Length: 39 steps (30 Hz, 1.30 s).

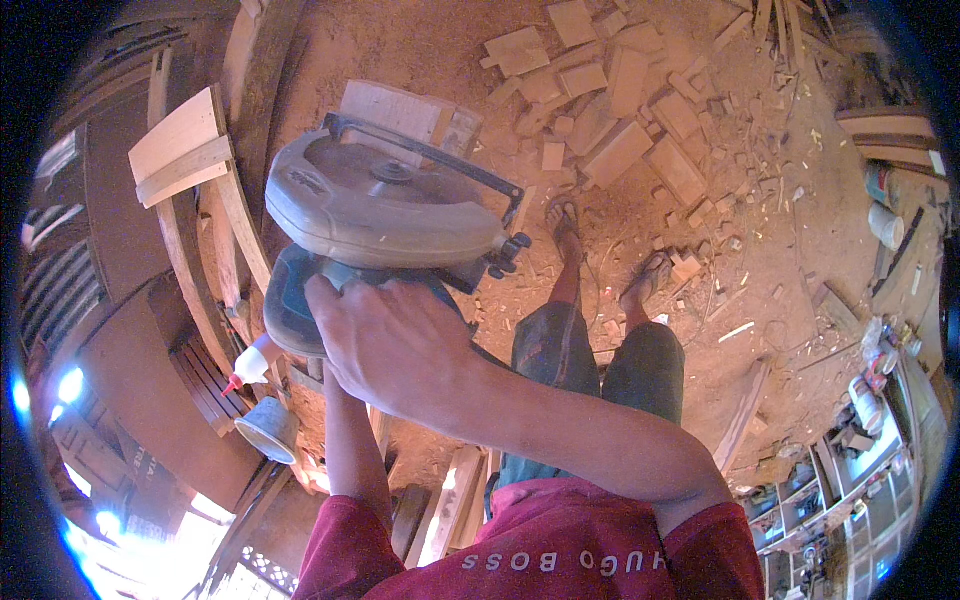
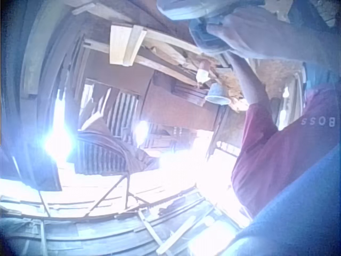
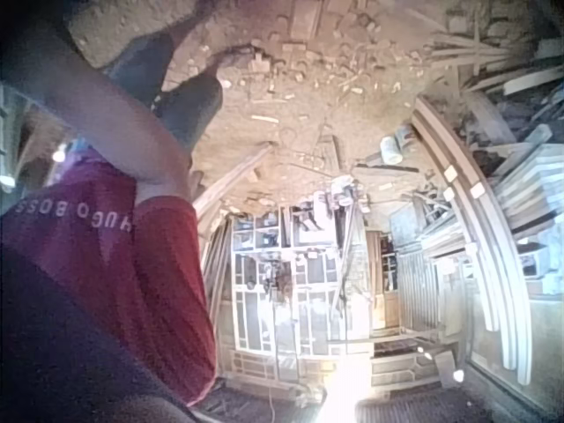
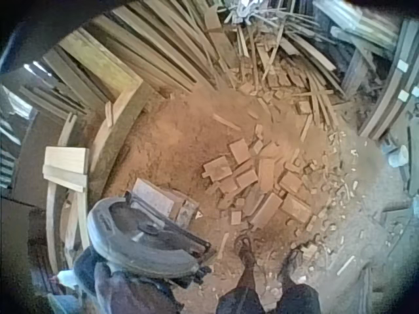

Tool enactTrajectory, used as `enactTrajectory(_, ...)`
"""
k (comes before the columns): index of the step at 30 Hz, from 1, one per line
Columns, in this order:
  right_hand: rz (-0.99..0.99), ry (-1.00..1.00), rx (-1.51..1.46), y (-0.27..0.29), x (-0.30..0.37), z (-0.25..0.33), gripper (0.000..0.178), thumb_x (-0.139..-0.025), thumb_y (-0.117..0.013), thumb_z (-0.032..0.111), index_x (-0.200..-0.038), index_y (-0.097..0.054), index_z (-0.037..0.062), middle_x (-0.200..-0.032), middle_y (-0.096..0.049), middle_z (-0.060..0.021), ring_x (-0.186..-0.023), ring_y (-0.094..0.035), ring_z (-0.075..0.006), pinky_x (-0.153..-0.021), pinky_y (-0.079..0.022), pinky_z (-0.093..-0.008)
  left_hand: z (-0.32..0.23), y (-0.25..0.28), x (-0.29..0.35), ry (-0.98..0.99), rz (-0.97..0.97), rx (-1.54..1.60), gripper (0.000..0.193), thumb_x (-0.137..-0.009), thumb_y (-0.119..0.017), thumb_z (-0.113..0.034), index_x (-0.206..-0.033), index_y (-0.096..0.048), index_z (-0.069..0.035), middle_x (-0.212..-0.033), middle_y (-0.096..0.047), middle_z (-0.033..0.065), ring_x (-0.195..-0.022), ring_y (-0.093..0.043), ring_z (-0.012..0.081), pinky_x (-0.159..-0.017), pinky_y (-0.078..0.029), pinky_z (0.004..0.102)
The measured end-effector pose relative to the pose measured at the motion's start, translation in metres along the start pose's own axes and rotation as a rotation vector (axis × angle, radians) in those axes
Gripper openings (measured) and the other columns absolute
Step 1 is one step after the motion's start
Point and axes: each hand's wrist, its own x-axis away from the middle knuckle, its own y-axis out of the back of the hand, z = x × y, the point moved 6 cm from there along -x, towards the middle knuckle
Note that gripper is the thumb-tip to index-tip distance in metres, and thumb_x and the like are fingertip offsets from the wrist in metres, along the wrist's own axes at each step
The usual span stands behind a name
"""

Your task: The person applies glue to small wooden blocks and attaches them to a long wooden frame. They then use a pencil and a square ruler to mark measurements on a separate piece of wood. Finally, the person uses a circular saw to cut the marked wood piece.

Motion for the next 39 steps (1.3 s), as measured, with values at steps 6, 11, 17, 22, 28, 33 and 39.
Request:
enactTrajectory(6, 0.03, -0.009, 0.007, -0.003, -0.004, 0.0, 0.024, -0.086, -0.062, 0.016, -0.101, -0.053, -0.0007, -0.079, -0.069, -0.0226, -0.072, -0.072, -0.0379, -0.062, -0.06, -0.0451, 0.0, 0.001, 0.0, -0.002, -0.001, 0.0, 0.015, -0.097, -0.055, -0.016, -0.11, -0.053, -0.008, -0.098, -0.064, 0.0094, -0.09, -0.061, 0.0212, -0.082, -0.049, 0.0357)
enactTrajectory(11, -0.002, -0.011, -0.003, -0.004, -0.007, 0.0, 0.022, -0.087, -0.061, 0.016, -0.1, -0.053, -0.0001, -0.078, -0.069, -0.0222, -0.071, -0.072, -0.0379, -0.061, -0.06, -0.0447, -0.001, 0.002, -0.001, -0.001, 0.0, -0.003, 0.016, -0.097, -0.055, -0.016, -0.11, -0.053, -0.008, -0.098, -0.065, 0.0093, -0.09, -0.061, 0.0209, -0.082, -0.049, 0.0353)
enactTrajectory(17, -0.032, 0.017, 0.0, -0.004, -0.008, 0.002, 0.021, -0.088, -0.061, 0.016, -0.1, -0.053, 0.0007, -0.076, -0.069, -0.021, -0.068, -0.072, -0.037, -0.058, -0.059, -0.0441, -0.001, 0.004, -0.001, -0.002, 0.001, -0.007, 0.016, -0.097, -0.055, -0.016, -0.111, -0.053, -0.007, -0.099, -0.065, 0.009, -0.091, -0.061, 0.0205, -0.082, -0.049, 0.0348)
enactTrajectory(22, -0.038, 0.026, 0.011, -0.004, -0.011, 0.003, 0.022, -0.087, -0.062, 0.015, -0.1, -0.053, 0.0004, -0.075, -0.069, -0.0206, -0.068, -0.072, -0.0368, -0.057, -0.059, -0.0435, -0.002, 0.005, -0.001, -0.002, -0.002, -0.009, 0.017, -0.097, -0.055, -0.016, -0.111, -0.054, -0.007, -0.099, -0.065, 0.0089, -0.091, -0.061, 0.0201, -0.081, -0.049, 0.0344)
enactTrajectory(28, -0.039, 0.022, 0.008, -0.005, -0.014, 0.004, 0.027, -0.084, -0.066, 0.015, -0.102, -0.053, -0.0004, -0.076, -0.069, -0.0203, -0.07, -0.072, -0.0368, -0.059, -0.06, -0.0437, -0.002, 0.006, -0.002, -0.003, -0.002, -0.011, 0.018, -0.097, -0.056, -0.016, -0.112, -0.054, -0.007, -0.099, -0.065, 0.0086, -0.091, -0.061, 0.0197, -0.081, -0.049, 0.0339)
enactTrajectory(33, -0.041, 0.046, 0.013, 0.006, -0.014, 0.011, 0.027, -0.084, -0.066, 0.014, -0.102, -0.053, -0.0011, -0.076, -0.069, -0.021, -0.071, -0.072, -0.0364, -0.06, -0.06, -0.0435, -0.002, 0.008, -0.004, -0.007, -0.008, -0.01, 0.018, -0.097, -0.056, -0.016, -0.113, -0.055, -0.007, -0.1, -0.065, 0.0084, -0.091, -0.061, 0.0193, -0.081, -0.049, 0.0335)
enactTrajectory(39, 0.007, 0.019, 0.012, -0.006, -0.023, 0.006, 0.025, -0.085, -0.065, 0.015, -0.101, -0.053, -0.0009, -0.076, -0.069, -0.0217, -0.069, -0.072, -0.0364, -0.058, -0.06, -0.0436, -0.004, 0.007, -0.005, -0.007, -0.009, -0.008, 0.019, -0.097, -0.056, -0.017, -0.113, -0.055, -0.006, -0.1, -0.065, 0.0082, -0.091, -0.061, 0.0189, -0.081, -0.049, 0.033)
